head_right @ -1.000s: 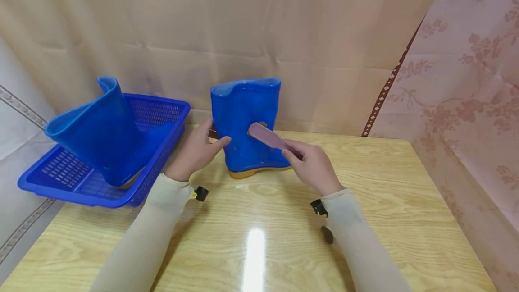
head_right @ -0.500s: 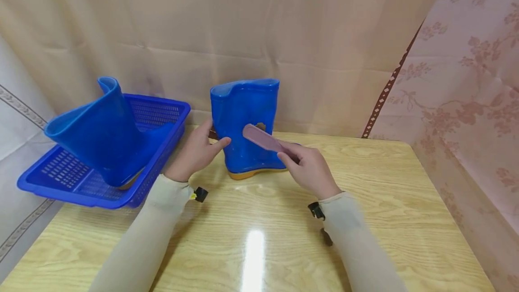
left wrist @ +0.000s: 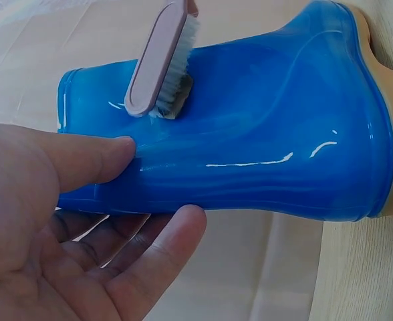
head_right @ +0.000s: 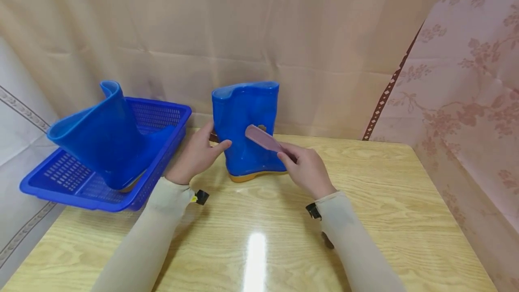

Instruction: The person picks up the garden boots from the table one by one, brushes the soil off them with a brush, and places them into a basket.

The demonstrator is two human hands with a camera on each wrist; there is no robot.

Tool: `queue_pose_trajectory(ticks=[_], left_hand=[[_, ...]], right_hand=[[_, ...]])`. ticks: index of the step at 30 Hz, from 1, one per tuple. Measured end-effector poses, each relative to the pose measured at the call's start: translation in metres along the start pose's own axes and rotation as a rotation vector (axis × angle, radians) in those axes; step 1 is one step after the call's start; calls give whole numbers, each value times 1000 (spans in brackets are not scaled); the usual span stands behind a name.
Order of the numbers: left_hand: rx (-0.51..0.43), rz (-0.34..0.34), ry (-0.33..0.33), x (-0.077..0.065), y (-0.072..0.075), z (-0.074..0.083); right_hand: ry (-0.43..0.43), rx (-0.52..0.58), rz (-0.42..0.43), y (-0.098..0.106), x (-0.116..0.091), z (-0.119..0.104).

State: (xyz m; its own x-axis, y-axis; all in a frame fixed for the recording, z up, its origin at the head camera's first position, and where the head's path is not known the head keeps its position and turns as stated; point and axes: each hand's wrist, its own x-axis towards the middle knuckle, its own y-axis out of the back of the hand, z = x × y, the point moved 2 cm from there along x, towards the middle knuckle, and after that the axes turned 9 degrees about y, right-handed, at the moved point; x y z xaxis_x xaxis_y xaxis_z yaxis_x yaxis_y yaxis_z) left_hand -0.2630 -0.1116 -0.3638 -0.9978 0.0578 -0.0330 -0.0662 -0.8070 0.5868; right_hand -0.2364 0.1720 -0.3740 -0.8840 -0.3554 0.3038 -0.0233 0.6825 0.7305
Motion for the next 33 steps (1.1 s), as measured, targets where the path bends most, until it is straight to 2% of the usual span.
queue_pose_trajectory(ticks=[4,12,16,21,23,26,30,33], left_hand=[[-5,-5,0,-1,0,1],[-7,-12,-3,-1,0,1],[-5,-8,-9,-1,1,1],[1,-10,-14,-3,1,2],[5,-11,-12,-3,2,2],[13,-8,-12,-4,2,2],[22,-2,-30,-3,1,2],[22,-1,-47,-2,0,2]], right_hand=[[-27,12,-6,3,-6,3],[-27,-10,-5,9,-16,9],[20,-8,17,8,-18,10],[83,8,36,0,-11,-2],[83,-20,39,-5,-6,-9],[66,-118,67,-7,-2,-20],[53,-237,109,-4,-4,-31],[57,-274,117,0,-8,-33]])
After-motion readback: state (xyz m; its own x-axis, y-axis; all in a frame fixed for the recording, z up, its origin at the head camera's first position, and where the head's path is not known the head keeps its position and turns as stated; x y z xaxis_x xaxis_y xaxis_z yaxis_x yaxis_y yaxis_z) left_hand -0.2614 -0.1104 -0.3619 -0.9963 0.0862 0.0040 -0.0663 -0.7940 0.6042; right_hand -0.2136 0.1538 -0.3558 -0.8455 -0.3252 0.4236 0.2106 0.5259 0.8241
